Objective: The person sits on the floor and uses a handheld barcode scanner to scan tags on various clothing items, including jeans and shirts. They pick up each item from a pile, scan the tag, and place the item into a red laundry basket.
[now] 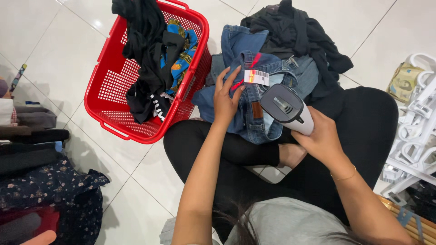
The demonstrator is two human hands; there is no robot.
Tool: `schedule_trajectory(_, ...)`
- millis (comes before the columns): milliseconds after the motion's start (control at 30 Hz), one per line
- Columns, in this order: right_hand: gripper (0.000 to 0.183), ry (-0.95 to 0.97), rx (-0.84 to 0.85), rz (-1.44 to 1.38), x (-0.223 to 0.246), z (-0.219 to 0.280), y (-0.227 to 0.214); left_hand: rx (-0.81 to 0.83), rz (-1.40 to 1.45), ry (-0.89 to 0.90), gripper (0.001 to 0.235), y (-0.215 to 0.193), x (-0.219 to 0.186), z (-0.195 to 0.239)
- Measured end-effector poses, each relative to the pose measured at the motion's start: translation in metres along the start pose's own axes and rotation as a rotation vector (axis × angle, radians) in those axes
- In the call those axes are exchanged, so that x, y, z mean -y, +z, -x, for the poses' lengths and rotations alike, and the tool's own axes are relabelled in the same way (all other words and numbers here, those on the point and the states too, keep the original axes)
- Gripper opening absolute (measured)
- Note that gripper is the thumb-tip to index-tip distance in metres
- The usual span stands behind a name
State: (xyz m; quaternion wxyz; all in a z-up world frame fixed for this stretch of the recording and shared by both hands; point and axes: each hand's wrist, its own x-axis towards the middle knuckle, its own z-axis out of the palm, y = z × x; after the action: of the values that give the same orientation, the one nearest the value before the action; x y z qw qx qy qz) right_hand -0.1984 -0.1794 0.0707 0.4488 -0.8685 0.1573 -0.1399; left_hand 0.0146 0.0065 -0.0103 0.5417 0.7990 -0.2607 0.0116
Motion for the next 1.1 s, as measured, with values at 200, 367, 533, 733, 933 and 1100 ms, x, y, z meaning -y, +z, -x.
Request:
schedule_trajectory(200, 0.052, 0.019, 0.005, 0.014, -0.014, 0.005, -0.002, -0.005, -0.014, 0.012, 0.053, -0.001, -0.002, 0.0)
schedule_trajectory(367, 0.052, 0.035, 0.018, 0.02, -0.006, 0.006, -0.008, -0.008, 0.011, 0.011, 0.049, -0.002, -0.004, 0.0)
schedule_trajectory(533, 0.051, 0.045, 0.022, 0.037, -0.001, 0.009, -0.012, -0.01, -0.002, -0.009, 0.052, -0.002, -0.006, 0.001)
schedule_trajectory(733, 0.052, 0.027, 0.029, 0.054, -0.008, 0.01, -0.016, -0.01, 0.01, -0.009, 0.049, -0.002, -0.007, 0.0)
schedule_trajectory(933, 0.054, 0.029, 0.072, 0.097, -0.005, 0.011, -0.021, -0.008, 0.024, 0.002, 0.049, 0.0, -0.001, 0.0)
schedule_trajectory(1100, 0.053, 0.057, 0.085, 0.11, -0.008, 0.01, -0.027, -0.074, -0.061, 0.051, 0.058, -0.006, -0.01, -0.002)
